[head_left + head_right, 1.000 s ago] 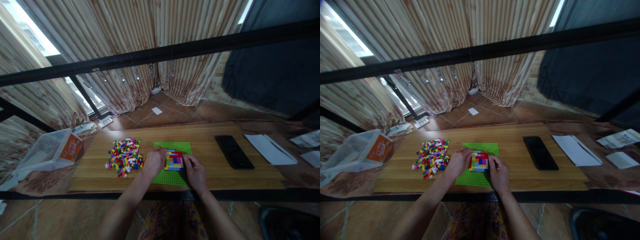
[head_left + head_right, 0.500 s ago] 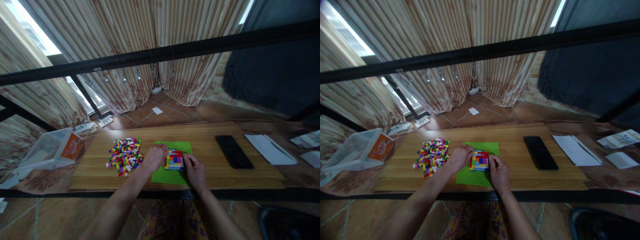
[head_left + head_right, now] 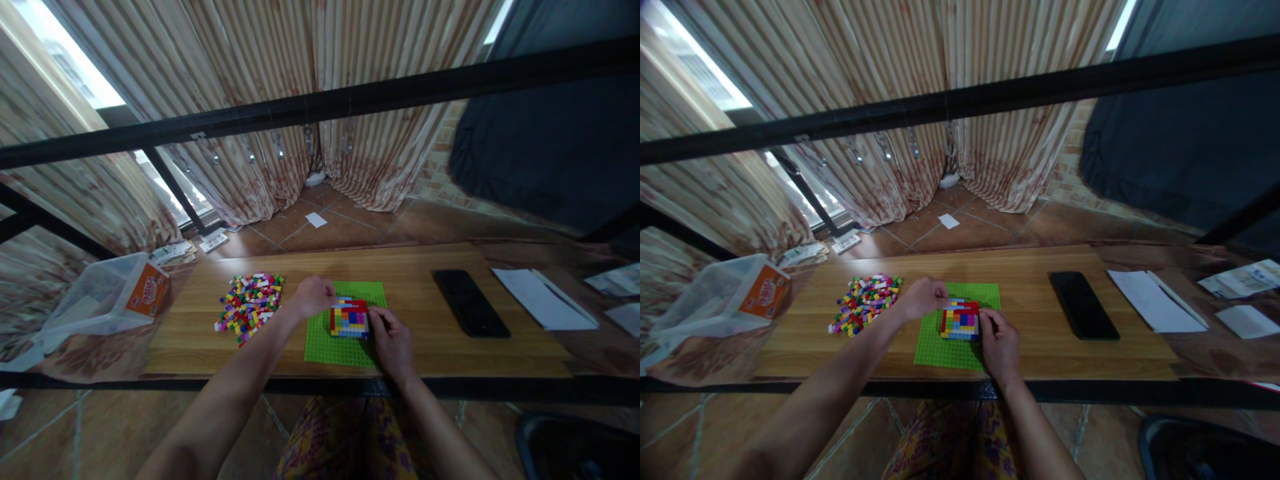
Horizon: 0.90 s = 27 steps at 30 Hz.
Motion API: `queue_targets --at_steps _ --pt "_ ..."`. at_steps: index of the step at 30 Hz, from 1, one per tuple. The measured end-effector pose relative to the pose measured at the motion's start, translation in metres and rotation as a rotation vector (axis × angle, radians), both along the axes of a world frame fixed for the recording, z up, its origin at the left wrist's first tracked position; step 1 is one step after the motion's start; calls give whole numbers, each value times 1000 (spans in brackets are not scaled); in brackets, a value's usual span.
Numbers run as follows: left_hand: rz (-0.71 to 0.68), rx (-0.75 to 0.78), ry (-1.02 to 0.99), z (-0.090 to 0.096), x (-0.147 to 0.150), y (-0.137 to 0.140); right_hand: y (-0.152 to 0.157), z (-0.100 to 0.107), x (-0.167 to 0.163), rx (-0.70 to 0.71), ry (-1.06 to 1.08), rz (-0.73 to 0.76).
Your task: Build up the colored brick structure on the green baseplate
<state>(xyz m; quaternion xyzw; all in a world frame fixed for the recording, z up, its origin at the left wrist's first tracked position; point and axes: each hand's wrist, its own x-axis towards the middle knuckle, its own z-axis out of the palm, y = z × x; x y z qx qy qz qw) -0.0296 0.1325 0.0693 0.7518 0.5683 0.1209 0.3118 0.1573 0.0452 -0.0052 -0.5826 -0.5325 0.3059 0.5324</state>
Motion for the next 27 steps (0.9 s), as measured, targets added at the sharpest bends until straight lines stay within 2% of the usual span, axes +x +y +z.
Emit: queue_targets --at_steps 4,6,9,12,21,24,27 --pt "253 -264 -340 -16 -2 2 0 -1 0 0 -1 -1" --pt "340 -375 -445 -20 -1 1 0 -3 0 1 6 3" --pt "396 -493 -495 -19 2 0 0 -4 1 0 6 4" --pt "414 -544 -517 -18 4 -1 0 -5 1 -2 -15 -11" --pt "479 -532 -623 -26 7 -6 -2 -1 1 -14 -87 -22" --pt "489 -473 -670 -27 9 -11 -3 -1 2 -16 -94 -25" --pt "531 -329 -755 -29 8 -29 -3 -3 3 -33 -96 -35"
